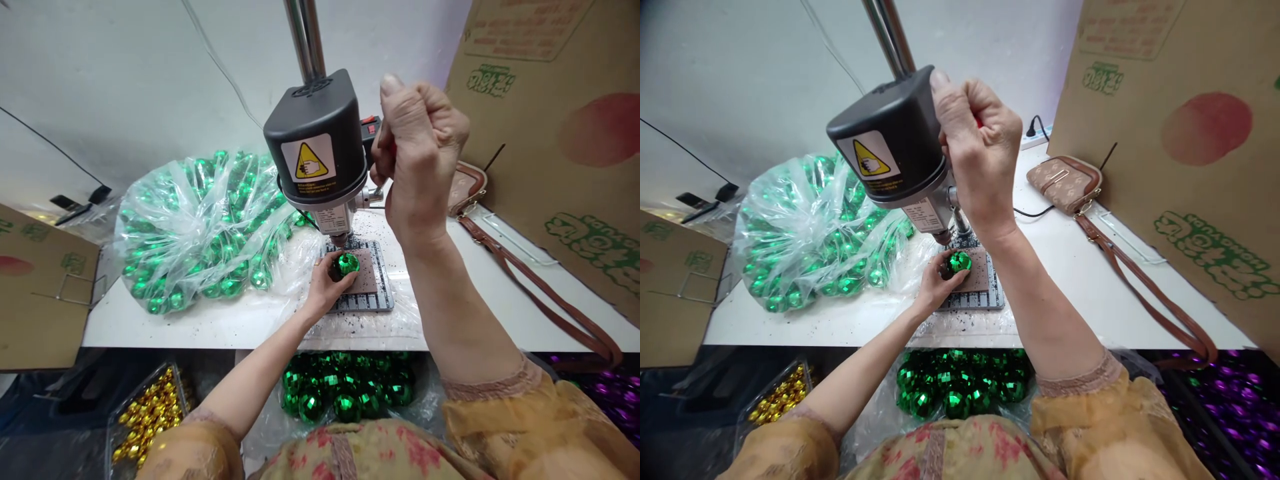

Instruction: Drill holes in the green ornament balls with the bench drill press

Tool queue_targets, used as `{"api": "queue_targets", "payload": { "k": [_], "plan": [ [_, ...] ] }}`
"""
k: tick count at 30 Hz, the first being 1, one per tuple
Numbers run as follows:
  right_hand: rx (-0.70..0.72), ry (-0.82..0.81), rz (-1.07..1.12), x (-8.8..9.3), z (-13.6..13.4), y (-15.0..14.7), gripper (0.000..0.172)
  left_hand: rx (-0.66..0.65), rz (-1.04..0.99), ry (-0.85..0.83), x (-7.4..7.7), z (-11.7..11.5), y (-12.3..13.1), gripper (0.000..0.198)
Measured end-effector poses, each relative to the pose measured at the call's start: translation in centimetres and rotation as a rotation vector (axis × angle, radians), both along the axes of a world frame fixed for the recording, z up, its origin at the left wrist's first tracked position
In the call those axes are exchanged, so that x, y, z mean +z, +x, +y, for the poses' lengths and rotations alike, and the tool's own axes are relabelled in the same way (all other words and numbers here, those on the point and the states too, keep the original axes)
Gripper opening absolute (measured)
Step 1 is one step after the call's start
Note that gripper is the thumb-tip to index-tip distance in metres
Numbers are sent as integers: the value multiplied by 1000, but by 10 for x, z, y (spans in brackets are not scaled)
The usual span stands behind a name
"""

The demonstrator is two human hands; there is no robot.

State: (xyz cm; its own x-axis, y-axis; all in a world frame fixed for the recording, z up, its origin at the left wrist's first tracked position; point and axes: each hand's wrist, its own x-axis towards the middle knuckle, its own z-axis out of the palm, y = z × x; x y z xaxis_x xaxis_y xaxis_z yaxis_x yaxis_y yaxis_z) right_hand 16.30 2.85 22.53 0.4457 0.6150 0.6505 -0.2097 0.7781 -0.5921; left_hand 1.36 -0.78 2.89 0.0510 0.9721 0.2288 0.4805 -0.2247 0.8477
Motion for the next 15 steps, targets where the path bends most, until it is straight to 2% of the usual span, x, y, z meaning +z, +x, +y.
{"api": "queue_targets", "payload": {
  "k": [2,6,11,15],
  "plan": [
    [-7,-13,-19,-2,-3,0,59,-4,37,22,-2,0,0,51],
    [-63,96,-32,-12,-14,-2,53,-19,48,33,-4,0,-1,52],
    [-129,180,-8,-34,-29,-7,52,-25,36,22,-5,0,-1,53],
    [-177,242,-45,-53,-31,-7,53,-39,16,37,-5,-1,0,50]
  ]
}}
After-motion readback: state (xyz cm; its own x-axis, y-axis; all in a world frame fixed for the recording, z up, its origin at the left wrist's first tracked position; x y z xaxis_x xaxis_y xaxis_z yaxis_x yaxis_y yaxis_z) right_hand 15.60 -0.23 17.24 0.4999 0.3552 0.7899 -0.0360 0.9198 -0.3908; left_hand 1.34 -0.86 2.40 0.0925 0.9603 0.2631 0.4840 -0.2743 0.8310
